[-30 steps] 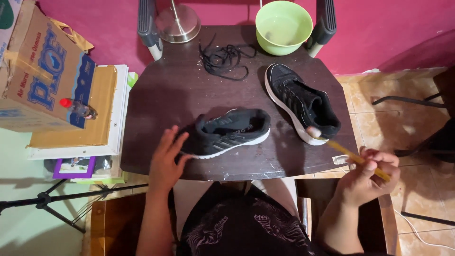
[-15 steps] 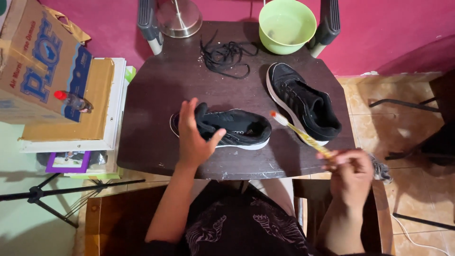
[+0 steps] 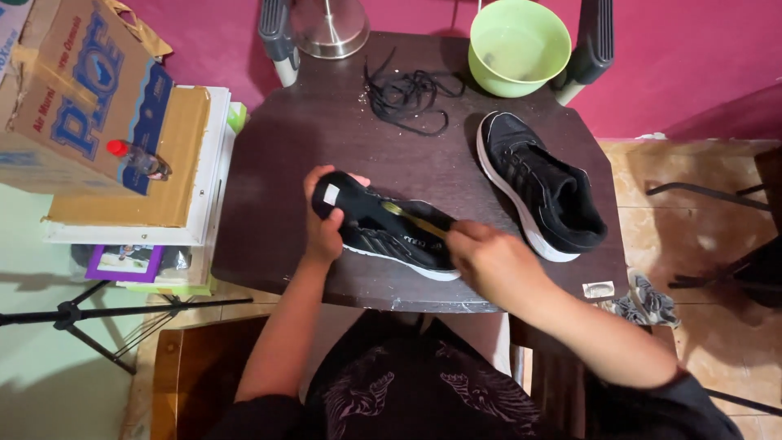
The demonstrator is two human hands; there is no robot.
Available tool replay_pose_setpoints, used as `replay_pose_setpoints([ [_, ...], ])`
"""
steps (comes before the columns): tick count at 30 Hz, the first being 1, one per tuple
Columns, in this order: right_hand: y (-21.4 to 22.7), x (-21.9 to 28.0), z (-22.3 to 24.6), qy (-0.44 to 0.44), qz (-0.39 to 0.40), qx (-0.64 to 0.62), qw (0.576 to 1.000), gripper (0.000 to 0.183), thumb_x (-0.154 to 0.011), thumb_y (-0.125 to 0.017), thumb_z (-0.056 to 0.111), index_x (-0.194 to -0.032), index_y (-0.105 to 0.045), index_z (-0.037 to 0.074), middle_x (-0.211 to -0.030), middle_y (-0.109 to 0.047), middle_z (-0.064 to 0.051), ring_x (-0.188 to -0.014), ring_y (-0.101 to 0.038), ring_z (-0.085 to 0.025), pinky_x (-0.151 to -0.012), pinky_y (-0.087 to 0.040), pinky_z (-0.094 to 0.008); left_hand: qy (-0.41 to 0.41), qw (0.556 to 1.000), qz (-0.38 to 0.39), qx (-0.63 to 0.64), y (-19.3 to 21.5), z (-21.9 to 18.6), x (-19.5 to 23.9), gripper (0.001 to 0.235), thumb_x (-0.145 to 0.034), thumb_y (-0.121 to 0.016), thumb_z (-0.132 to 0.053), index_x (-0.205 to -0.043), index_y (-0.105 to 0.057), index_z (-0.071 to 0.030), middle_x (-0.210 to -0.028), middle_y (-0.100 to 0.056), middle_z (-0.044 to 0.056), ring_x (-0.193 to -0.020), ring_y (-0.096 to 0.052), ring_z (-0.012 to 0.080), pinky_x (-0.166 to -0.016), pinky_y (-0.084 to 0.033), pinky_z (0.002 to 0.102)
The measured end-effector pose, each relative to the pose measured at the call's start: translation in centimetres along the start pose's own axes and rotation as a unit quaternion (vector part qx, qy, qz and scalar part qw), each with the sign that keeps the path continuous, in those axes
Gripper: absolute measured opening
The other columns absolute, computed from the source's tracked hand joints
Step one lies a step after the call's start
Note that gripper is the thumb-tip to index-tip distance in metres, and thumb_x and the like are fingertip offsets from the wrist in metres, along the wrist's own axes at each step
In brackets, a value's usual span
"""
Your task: The person cleans a black sneaker using a toothbrush and water from a green bowl. They scrub the exterior and interior of the shoe, repeatedly dipping the brush into the water to wet it. The shoe laces are removed and placed on the table during the process.
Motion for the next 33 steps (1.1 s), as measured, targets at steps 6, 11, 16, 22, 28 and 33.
replay_pose_setpoints([
  [6,-4.2,-5.0,1.0,-0.050,0.145,0.048,0.987,0.043,-0.086,-0.059,0.006,-0.127,-0.058,0.017,-0.105,-0.070,-0.016,-0.075,-0.076,-0.041,-0.064,-0.064,-0.049,-0.088,0.996,0.006,-0.033,-0.8,-1.0,0.0,0.071,-0.095,-0.058,-0.051,-0.134,-0.036,0.004,-0.109,-0.069,0.032,-0.103,-0.071,0.0349,-0.085,-0.059,0.040],
  [11,-3.5,-5.4,3.5,0.010,0.195,0.025,0.981,0.050,-0.091,-0.050,0.009,-0.141,-0.055,0.016,-0.100,-0.074,-0.018,-0.080,-0.078,-0.040,-0.067,-0.064,-0.050,-0.138,0.985,0.006,-0.099,-0.6,-0.8,0.4,0.072,-0.095,-0.054,-0.053,-0.129,-0.041,0.009,-0.106,-0.070,0.029,-0.098,-0.073,0.0338,-0.084,-0.059,0.038],
  [16,-4.8,-5.6,1.8,-0.026,0.167,0.087,0.982,0.059,-0.091,-0.047,0.010,-0.150,-0.050,0.016,-0.109,-0.070,-0.019,-0.077,-0.076,-0.042,-0.065,-0.063,-0.054,-0.166,0.980,0.000,-0.114,-0.9,-0.8,0.6,0.073,-0.093,-0.056,-0.055,-0.124,-0.047,0.011,-0.103,-0.070,0.030,-0.092,-0.074,0.0364,-0.077,-0.061,0.039],
  [22,-3.0,-6.2,3.0,0.036,0.153,0.014,0.987,0.051,-0.090,-0.051,0.010,-0.138,-0.064,0.022,-0.101,-0.075,-0.016,-0.083,-0.077,-0.041,-0.071,-0.064,-0.052,-0.179,0.973,0.007,-0.145,-1.1,-0.3,1.2,0.071,-0.094,-0.049,-0.054,-0.125,-0.045,0.010,-0.106,-0.070,0.029,-0.094,-0.074,0.0369,-0.077,-0.062,0.037],
  [28,-3.5,-4.6,2.8,-0.024,0.218,-0.062,0.974,0.042,-0.089,-0.052,0.009,-0.124,-0.075,0.017,-0.104,-0.076,-0.019,-0.086,-0.076,-0.045,-0.071,-0.065,-0.050,-0.160,0.971,0.003,-0.177,-0.4,0.8,1.8,0.074,-0.095,-0.048,-0.055,-0.127,-0.046,0.012,-0.106,-0.070,0.028,-0.094,-0.074,0.0335,-0.075,-0.063,0.037],
  [33,-2.2,-3.5,3.9,0.004,0.226,-0.001,0.974,0.053,-0.088,-0.051,0.010,-0.136,-0.065,0.026,-0.104,-0.074,-0.015,-0.084,-0.077,-0.042,-0.070,-0.065,-0.052,-0.160,0.958,-0.015,-0.239,-0.1,2.2,2.7,0.076,-0.095,-0.050,-0.057,-0.132,-0.048,0.009,-0.105,-0.071,0.025,-0.093,-0.074,0.0321,-0.074,-0.062,0.037],
])
Point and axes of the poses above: each hand's wrist, its own x-axis away from the middle knuckle, its own y-axis out of the back of the hand, z = x × y, the point moved 6 cm from there along -x, towards the middle knuckle
